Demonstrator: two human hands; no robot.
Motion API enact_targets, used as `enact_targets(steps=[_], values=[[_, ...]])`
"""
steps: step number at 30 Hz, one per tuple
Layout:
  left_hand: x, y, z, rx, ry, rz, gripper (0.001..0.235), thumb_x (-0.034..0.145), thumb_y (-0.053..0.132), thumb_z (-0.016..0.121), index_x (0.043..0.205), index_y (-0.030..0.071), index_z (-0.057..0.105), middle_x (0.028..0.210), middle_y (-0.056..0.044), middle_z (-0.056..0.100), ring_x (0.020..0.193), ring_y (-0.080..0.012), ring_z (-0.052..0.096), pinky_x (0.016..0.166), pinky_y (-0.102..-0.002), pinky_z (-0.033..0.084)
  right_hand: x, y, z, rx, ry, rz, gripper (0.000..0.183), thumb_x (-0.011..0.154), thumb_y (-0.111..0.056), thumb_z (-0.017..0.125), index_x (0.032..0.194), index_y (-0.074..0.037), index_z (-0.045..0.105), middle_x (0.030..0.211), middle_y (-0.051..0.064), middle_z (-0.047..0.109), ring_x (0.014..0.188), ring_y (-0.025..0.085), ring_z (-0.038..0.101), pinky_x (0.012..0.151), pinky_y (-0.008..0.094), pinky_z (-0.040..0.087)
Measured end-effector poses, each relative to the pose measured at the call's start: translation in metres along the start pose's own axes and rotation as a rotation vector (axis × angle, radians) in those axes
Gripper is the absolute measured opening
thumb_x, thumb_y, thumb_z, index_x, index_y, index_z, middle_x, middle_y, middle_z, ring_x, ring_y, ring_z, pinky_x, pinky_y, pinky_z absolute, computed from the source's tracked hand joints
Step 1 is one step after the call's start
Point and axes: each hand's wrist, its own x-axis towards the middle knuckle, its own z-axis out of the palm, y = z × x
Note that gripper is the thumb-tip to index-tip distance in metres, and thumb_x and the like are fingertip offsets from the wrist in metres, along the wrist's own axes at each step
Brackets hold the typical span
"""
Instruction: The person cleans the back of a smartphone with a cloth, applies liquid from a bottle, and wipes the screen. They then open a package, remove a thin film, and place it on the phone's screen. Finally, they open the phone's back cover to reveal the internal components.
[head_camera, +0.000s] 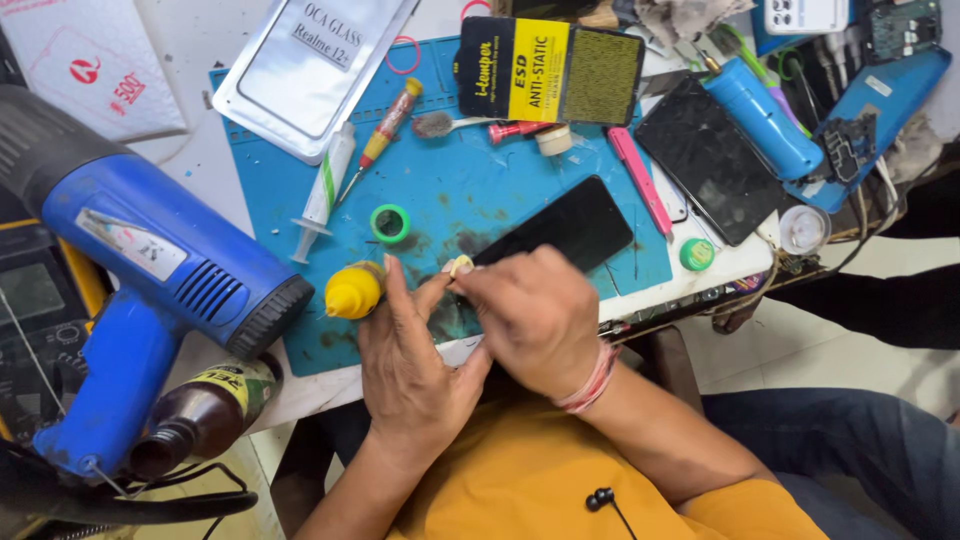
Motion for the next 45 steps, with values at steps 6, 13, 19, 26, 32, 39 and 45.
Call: enact_targets(steps=[6,13,19,26,32,39,45], values=[[-0.003,0.001,-0.002,-0.005,0.013,0.007,0.119,0.078,0.038,0.090,0.154,-0.013,0.014,0.136,-0.011,0.066,0.118,-0.0349,0.061,0.106,-0.047,0.040,0.008,0.023,-0.012,-0.189,0.109,0.084,0.018,0.088,0.000,0.079,0.099,-0.014,0.076,0.086,0.004,0.069,0.079,0.028,0.063,0.072,0.042,0.048],[-0.002,0.002,-0.002,-0.015,0.028,0.018,0.119,0.078,0.034,0.087,0.155,-0.014,0.011,0.138,-0.010,0.066,0.121,-0.0361,0.059,0.108,-0.048,0.038,0.005,0.017,-0.004,-0.090,0.125,-0.020,0.018,0.082,-0.001,0.075,0.096,-0.013,0.074,0.085,0.007,0.070,0.079,0.029,0.064,0.074,0.043,0.050],[-0.005,-0.002,0.002,0.002,0.053,0.056,0.115,0.079,0.037,0.089,0.155,-0.010,0.017,0.138,-0.011,0.065,0.122,-0.0363,0.060,0.105,-0.047,0.039,0.003,0.020,-0.014,-0.195,0.096,-0.016,0.018,0.084,0.001,0.073,0.096,-0.012,0.075,0.085,0.006,0.068,0.078,0.031,0.062,0.074,0.044,0.049],[-0.053,-0.012,-0.027,0.080,0.314,0.228,0.074,0.084,0.028,0.086,0.140,0.003,0.045,0.131,-0.014,0.059,0.116,-0.0300,0.060,0.098,-0.040,0.050,-0.031,-0.009,-0.023,0.315,-0.013,-0.019,0.016,0.084,-0.005,0.080,0.098,-0.006,0.074,0.086,0.006,0.069,0.076,0.023,0.066,0.067,0.034,0.050],[-0.077,-0.049,-0.060,0.034,0.710,-0.049,0.088,0.100,0.026,0.078,0.157,0.003,0.015,0.148,-0.020,0.035,0.130,-0.0321,0.047,0.111,-0.035,0.048,-0.093,0.010,-0.030,0.494,0.116,0.207,0.017,0.086,0.001,0.081,0.100,-0.001,0.073,0.087,0.006,0.068,0.070,0.013,0.061,0.061,0.025,0.044],[-0.064,-0.038,-0.053,-0.113,0.603,-0.152,0.060,0.100,0.013,0.083,0.145,-0.003,0.047,0.137,-0.019,0.059,0.124,-0.0260,0.063,0.110,-0.038,0.054,-0.130,0.022,-0.032,0.574,0.189,0.249,0.020,0.087,0.001,0.080,0.105,-0.001,0.073,0.091,0.004,0.067,0.067,0.005,0.053,0.060,0.020,0.041],[-0.021,0.047,-0.041,0.202,0.072,0.130,0.071,0.079,0.016,0.086,0.135,-0.008,0.051,0.121,-0.017,0.067,0.109,-0.0365,0.063,0.096,-0.045,0.049,-0.139,0.029,-0.036,0.623,0.223,0.242,0.019,0.087,0.000,0.081,0.104,-0.002,0.073,0.089,0.003,0.066,0.064,0.005,0.050,0.058,0.020,0.039]])
